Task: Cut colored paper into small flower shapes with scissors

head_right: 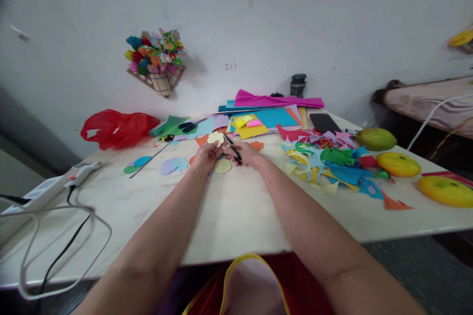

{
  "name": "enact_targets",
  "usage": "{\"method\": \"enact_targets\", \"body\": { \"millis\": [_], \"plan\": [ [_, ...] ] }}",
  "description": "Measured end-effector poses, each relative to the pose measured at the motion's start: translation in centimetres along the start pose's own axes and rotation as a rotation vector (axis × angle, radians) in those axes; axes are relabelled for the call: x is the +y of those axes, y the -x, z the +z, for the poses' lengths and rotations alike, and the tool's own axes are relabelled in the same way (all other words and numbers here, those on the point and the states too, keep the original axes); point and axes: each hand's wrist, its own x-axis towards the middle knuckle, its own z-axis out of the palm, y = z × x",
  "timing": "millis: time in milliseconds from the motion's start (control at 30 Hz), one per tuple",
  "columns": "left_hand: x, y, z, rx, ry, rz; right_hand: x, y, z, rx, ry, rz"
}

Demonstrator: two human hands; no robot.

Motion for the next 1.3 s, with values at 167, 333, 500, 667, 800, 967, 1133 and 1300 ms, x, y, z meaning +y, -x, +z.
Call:
{"method": "enact_targets", "body": {
  "millis": [167,333,500,667,800,967,1133,1300],
  "plan": [
    [0.0,0.0,0.0,-0.015,-0.033,-0.01,0.0,0.0,0.1,0.012,-0.018,-0.003],
    [0.0,0.2,0.1,-0.056,-0.071,-0.038,0.0,-0.1,0.1,0.023,-0.012,-0.007],
    [0.2,0.4,0.1,-0.067,-0.097,-0.066,-0.1,0.0,0.0,0.016,-0.009,0.009],
    [0.4,0.4,-0.1,-0.068,-0.094,-0.049,-0.5,0.4,-0.1,-0.004,0.03,0.009],
    [0.6,0.4,-0.1,-0.057,-0.103,-0.042,-0.7,0.7,-0.2,-0.041,0.059,0.021],
    [0.6,0.4,0.0,-0.046,-0.122,-0.034,-0.9,0.9,-0.3,-0.07,0.036,0.012],
    [0.5,0.2,-0.1,-0.047,-0.099,-0.024,-0.5,0.7,-0.4,-0.098,0.022,-0.022],
    [0.5,0.3,0.1,-0.045,-0.108,0.015,-0.2,0.5,-0.5,-0.094,-0.004,-0.029]
  ]
}}
